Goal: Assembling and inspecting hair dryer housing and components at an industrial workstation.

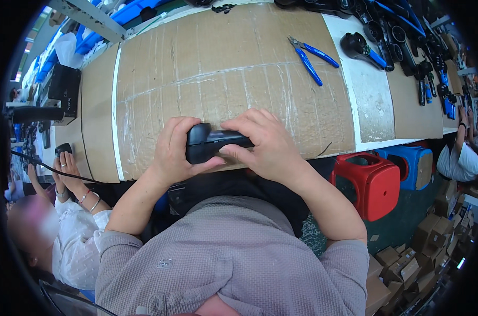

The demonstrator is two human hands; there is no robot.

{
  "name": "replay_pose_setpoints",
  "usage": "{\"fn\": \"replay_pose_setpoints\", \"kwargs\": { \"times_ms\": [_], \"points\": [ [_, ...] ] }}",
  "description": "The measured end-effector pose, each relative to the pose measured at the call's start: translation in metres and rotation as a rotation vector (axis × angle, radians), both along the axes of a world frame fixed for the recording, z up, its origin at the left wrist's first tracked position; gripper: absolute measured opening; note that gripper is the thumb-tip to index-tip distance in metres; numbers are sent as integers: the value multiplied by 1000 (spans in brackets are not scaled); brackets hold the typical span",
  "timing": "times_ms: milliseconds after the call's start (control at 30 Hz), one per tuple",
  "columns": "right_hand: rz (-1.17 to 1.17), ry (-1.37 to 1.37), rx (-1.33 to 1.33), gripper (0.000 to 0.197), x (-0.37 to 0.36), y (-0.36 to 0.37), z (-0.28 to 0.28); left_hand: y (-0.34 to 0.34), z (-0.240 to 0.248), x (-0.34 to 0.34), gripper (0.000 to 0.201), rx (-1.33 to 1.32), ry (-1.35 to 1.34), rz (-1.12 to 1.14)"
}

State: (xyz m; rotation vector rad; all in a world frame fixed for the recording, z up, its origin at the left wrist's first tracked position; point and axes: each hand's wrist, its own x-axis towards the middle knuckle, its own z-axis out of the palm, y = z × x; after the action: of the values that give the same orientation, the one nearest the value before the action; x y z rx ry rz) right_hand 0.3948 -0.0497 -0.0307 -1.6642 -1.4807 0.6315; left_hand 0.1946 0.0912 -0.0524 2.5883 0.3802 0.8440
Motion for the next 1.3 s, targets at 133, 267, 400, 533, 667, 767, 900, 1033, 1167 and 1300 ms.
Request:
{"fn": "replay_pose_setpoints", "kwargs": {
  "times_ms": [133,267,400,533,667,767,900,1033,1167,1300],
  "points": [
    [21,45,-70,35,0,2,6,0,0,0,75,26,-12,-13],
    [73,105,-226,33,10,13,11,3,-2,2,73,30,-28,-30],
    [45,311,-404,33,15,23,21,1,0,5,71,-20,-52,-20],
    [80,220,-393,33,17,23,28,0,-1,7,71,-22,-74,-17],
    [134,-42,-209,33,11,16,22,0,-2,6,70,-16,-73,-7],
    [137,-382,162,33,6,12,8,3,-3,8,71,-18,-65,7],
    [100,-512,318,32,-7,5,-11,3,-1,8,72,-26,-81,18],
    [99,-517,399,34,-8,11,-5,4,7,9,71,-32,-107,43],
    [169,-296,177,27,5,20,6,2,5,6,70,-20,-85,35],
    [220,164,-271,21,16,42,36,2,6,6,71,-25,-101,16]
  ]
}}
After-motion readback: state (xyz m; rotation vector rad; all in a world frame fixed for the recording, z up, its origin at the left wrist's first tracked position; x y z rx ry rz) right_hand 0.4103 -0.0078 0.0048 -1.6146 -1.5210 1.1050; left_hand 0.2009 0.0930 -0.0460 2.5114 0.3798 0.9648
